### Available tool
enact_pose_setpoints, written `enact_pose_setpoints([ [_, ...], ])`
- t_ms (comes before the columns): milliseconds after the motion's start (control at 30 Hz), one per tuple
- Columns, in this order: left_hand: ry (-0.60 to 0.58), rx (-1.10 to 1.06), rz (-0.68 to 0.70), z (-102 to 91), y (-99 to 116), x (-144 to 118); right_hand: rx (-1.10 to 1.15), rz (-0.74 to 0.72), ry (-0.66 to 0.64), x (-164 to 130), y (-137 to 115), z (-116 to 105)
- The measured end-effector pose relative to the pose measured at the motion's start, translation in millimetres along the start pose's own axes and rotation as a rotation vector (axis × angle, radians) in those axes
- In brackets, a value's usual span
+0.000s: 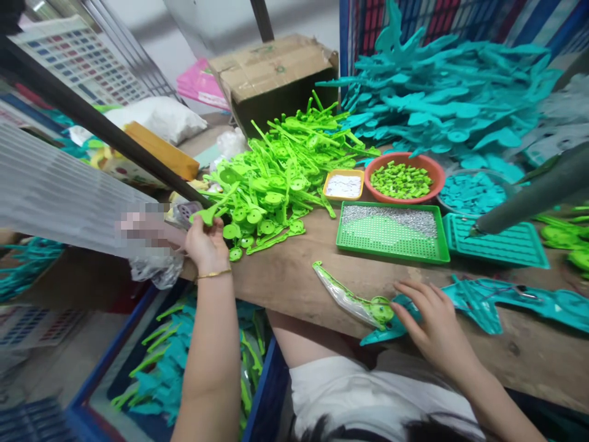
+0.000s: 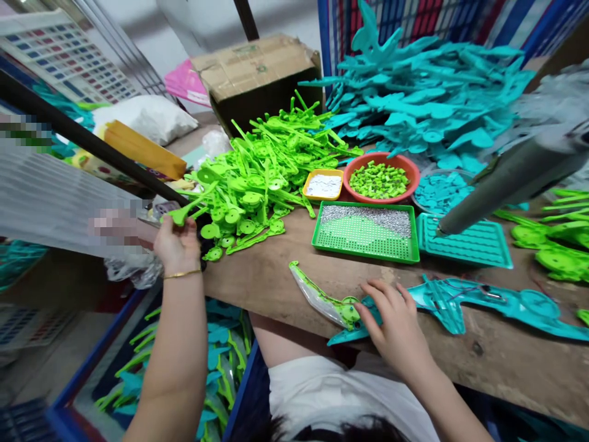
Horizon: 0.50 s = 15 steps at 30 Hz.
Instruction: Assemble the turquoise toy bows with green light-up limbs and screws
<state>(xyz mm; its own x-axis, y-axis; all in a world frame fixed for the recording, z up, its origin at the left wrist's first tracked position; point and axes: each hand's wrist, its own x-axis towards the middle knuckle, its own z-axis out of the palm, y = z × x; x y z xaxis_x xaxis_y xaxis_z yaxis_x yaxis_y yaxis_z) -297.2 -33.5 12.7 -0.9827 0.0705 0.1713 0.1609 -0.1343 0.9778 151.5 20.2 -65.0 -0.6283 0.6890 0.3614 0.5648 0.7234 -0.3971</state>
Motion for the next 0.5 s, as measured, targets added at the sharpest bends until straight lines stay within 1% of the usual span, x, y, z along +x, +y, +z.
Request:
enact_pose_setpoints([
  [67, 0.019, -0.022, 0.006, -14.6, -5, -13, 0.001, -0.006, -0.001, 0, -1, 0],
  [133, 0.044, -0.03, 0.036, -28.6, -13, -33, 0.005, -0.013, -0.003, 0, -1, -1],
  [200, 0.075, -0.026, 0.087, -39.8, -22, -58, 0.01, -0.021, -0.004, -1, -1, -1],
  [267, 0.093, -0.015, 0.142, -46.0, -30, -86, 0.016, -0.029, -0.008, -1, -3, -1],
  [333, 0.079, 0.008, 0.186, -45.2, -38, -109, 0.029, -0.039, -0.018, 1, -8, -1],
  [400, 0.044, 0.044, 0.219, -36.2, -43, -117, 0.06, -0.064, -0.037, 6, -17, -1],
  [433, 0.025, 0.064, 0.232, -28.7, -43, -114, 0.08, -0.08, -0.049, 9, -22, -1],
  [500, -0.019, 0.115, 0.253, -8.8, -40, -92, 0.114, -0.107, -0.068, 13, -31, -3],
])
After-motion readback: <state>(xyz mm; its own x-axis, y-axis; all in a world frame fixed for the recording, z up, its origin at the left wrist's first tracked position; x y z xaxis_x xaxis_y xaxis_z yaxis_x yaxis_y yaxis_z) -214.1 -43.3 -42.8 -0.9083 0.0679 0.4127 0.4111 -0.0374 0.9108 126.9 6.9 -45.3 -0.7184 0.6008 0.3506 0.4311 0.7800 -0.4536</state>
